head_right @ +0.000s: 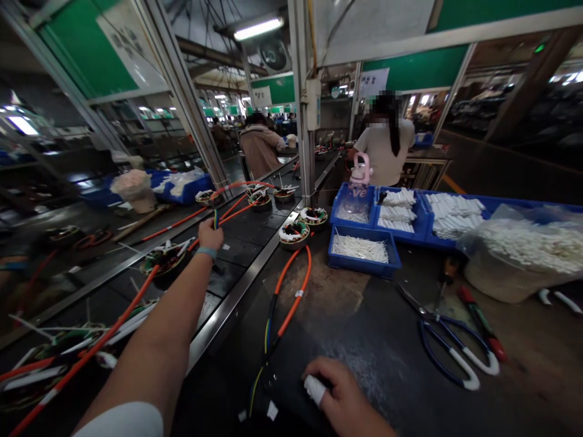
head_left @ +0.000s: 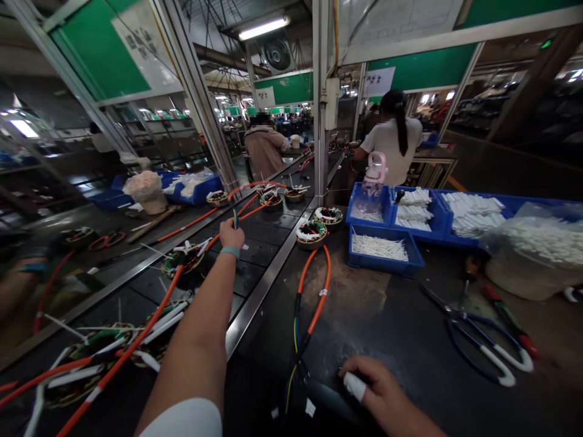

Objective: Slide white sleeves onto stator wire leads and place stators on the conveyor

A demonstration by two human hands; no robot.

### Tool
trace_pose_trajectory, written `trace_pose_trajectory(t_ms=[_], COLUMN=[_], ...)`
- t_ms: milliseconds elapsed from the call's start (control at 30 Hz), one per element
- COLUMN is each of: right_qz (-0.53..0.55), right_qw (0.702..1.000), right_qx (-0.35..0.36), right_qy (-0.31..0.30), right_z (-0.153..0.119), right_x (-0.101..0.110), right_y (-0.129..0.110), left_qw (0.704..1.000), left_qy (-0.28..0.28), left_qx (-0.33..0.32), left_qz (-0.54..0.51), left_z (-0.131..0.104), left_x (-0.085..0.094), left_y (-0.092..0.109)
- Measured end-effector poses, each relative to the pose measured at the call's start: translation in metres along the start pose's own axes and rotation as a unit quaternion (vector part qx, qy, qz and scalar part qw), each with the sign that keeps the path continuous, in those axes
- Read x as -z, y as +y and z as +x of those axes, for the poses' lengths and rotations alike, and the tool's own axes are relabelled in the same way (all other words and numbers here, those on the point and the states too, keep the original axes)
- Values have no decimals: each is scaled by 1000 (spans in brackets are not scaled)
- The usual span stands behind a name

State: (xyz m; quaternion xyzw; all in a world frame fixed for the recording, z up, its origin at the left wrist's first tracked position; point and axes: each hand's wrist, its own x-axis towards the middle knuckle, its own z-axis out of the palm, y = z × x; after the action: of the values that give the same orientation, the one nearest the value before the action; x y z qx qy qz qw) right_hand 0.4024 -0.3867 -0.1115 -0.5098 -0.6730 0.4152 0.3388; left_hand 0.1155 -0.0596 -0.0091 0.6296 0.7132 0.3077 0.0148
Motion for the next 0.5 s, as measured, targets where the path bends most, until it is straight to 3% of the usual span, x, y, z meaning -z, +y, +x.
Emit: trace_pose_trajectory(t_ms=[100,233,367,500], right_qz=[5,-7,-29,-15], right_qw=[1000,1000,999,999], right_qx=[1,16,30,30], right_qy=[7,5,15,27], right_z=[0,1,0,-1], right_x=[-1,-3,-5,-6], right_y=[-1,-4,-4,-5], left_qw=[994,963,937,929], left_qy=[-35,-155,-227,-250], left_qx=[-102,-203,-221,-215], left_qz=[28,85,149,170], left_z=[-30,-94,-137,-156], left_x=[7,-2,2,34], left_y=[26,49,43,26])
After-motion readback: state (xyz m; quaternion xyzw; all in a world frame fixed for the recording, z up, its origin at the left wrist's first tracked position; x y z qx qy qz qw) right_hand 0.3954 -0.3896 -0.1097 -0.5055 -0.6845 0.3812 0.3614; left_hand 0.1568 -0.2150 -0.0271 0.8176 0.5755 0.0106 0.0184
